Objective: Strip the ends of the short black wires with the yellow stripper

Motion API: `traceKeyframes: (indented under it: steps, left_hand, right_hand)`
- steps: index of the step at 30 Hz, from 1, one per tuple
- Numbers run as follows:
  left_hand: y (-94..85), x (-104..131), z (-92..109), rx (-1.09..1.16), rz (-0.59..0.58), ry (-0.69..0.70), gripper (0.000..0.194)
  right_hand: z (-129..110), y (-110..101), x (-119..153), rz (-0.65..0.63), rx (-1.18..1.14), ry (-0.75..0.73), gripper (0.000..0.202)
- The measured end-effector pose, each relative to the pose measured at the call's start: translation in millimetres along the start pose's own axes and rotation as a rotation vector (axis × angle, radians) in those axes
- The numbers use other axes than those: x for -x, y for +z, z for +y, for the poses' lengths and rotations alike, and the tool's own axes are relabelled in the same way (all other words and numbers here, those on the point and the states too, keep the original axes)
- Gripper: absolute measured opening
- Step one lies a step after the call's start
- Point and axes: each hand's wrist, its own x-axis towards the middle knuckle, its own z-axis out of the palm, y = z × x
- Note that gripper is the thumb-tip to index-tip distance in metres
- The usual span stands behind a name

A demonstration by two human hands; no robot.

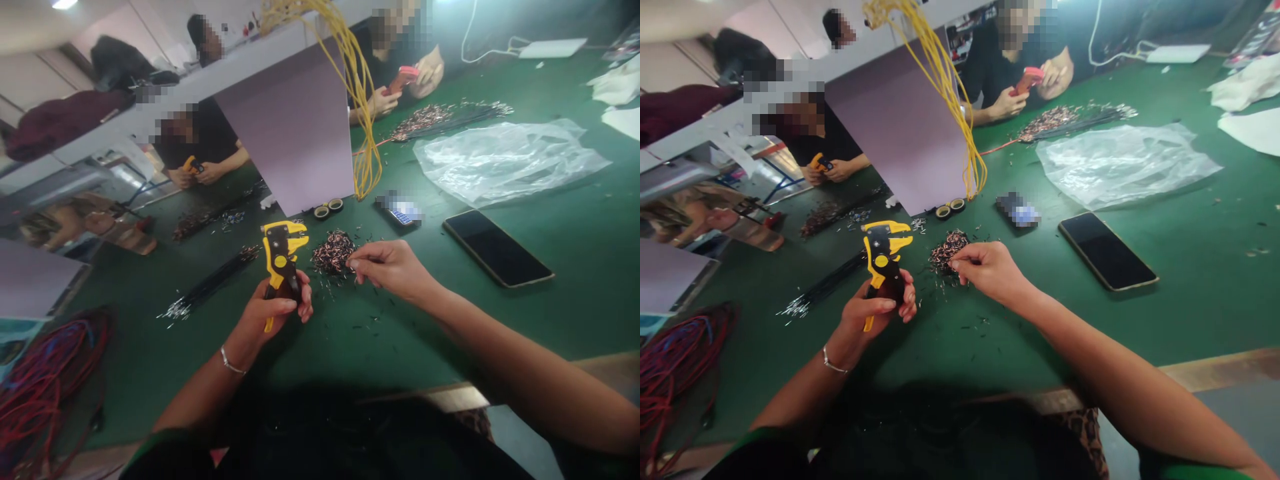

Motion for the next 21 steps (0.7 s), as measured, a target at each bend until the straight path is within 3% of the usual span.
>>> traceKeyframes:
  steps: [13, 21]
  left_hand:
    - [7.5, -1, -1, -0.001, -0.012, 0.034, 0.047]
    - [7.0, 2, -7, 0.030, 0.006, 0.013, 0.041]
  right_hand:
    - [5, 26, 10, -0.203, 0.051, 0.077, 0.016]
    - [7, 30, 13, -0.195, 0.096, 0.038, 0.017]
